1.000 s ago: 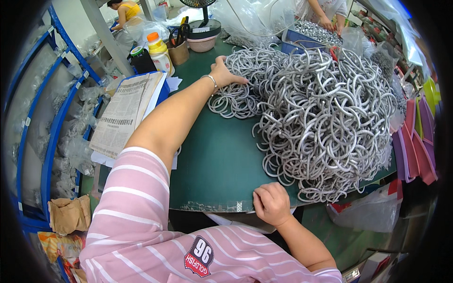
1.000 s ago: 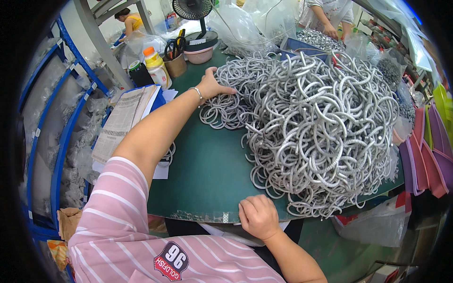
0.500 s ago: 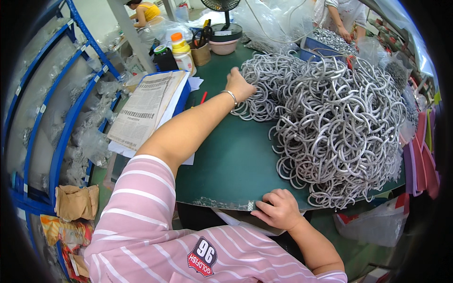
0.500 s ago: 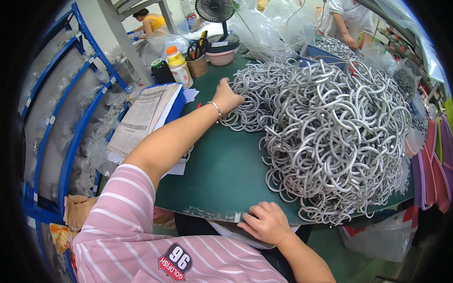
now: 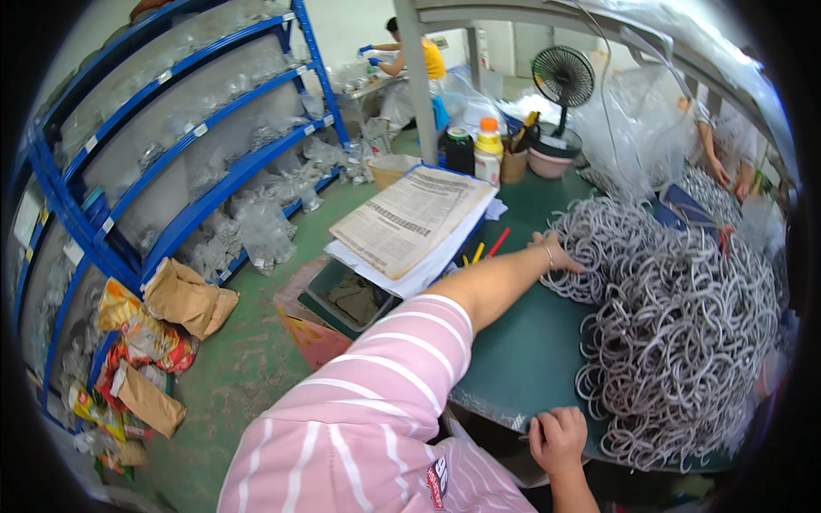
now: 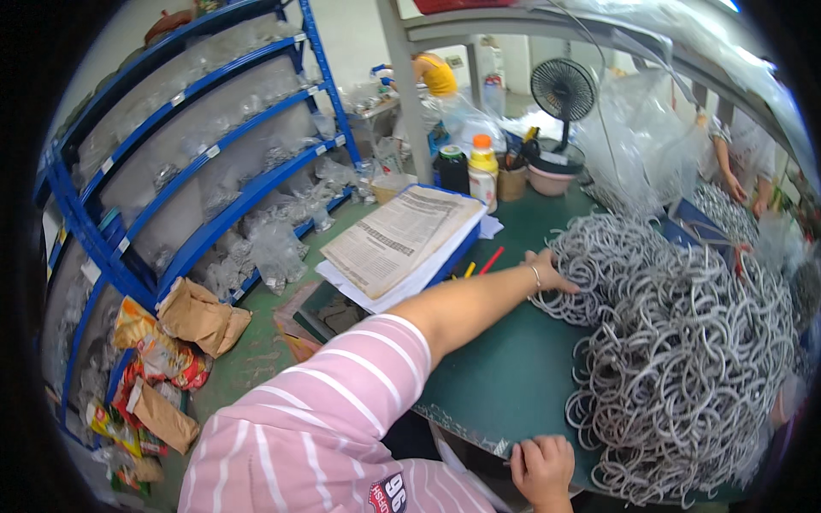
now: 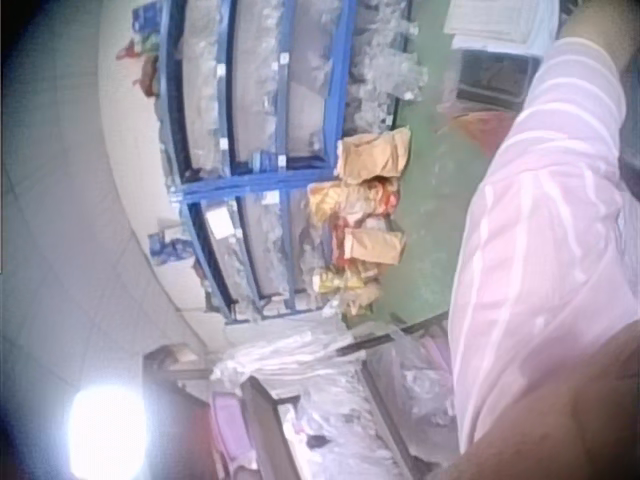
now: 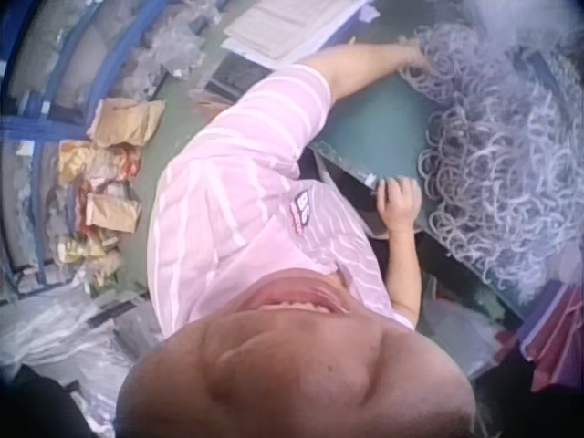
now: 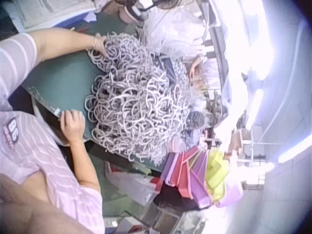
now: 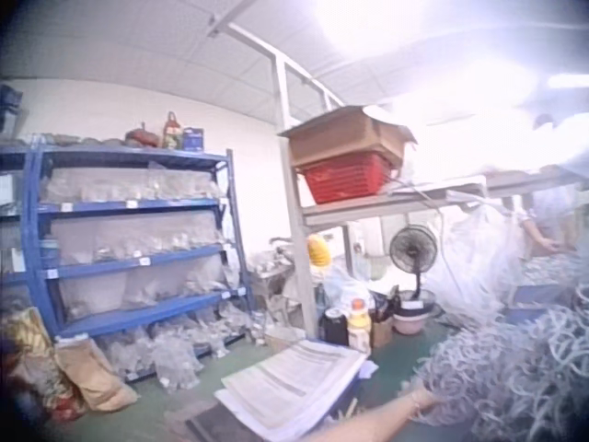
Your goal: The person sorts through a large pile of interlocking grey rings by hand, separating individual pieces and small connected segments and placing them into a bag.
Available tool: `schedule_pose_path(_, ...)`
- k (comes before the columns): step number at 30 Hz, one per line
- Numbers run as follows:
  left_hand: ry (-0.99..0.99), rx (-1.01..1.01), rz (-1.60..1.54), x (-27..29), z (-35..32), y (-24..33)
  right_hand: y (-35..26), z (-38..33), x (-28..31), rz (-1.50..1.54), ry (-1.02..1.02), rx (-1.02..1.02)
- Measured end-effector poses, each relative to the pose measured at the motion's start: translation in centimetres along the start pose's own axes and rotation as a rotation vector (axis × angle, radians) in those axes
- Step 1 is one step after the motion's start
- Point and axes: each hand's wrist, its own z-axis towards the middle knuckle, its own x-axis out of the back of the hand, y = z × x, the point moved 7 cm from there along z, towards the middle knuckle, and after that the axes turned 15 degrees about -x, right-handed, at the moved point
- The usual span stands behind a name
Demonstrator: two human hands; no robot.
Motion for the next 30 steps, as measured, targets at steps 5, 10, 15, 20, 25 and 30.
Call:
schedule_pose_path(5, 0.072, -0.237, -0.216, -0.2, 2.8, -2.7, -3.2, 1.0, 0.2, 0.067, -0.160, 0.201)
schedule_pose_path(10, -0.104, -0.155, 0.111, -2.1, 4.0, -0.5, -2.1, 0.5, 0.1, 0.017, -0.139, 0.118)
schedule_pose_path(15, -0.157, -0.086, 0.027, 0.3, -2.0, 3.1, -2.0, 0.5, 0.1, 0.040, -0.135, 0.124)
schedule_pose_path(20, 0.099, -0.083, 0.089, 0.1, -0.4, 1.5, -1.8, 1.0, -0.1, 0.038, -0.141, 0.098)
schedule_pose_path(25, 0.214, -0.187, 0.094, -0.7, 1.7, 0.2, -0.1, 0.7, -0.3, 0.042, -0.155, 0.074)
schedule_pose_path(30, 0.308, -0.104, -0.137, -0.5, 4.0, -2.8, 0.3, 1.1, -0.1, 0.108, -0.164, 0.049)
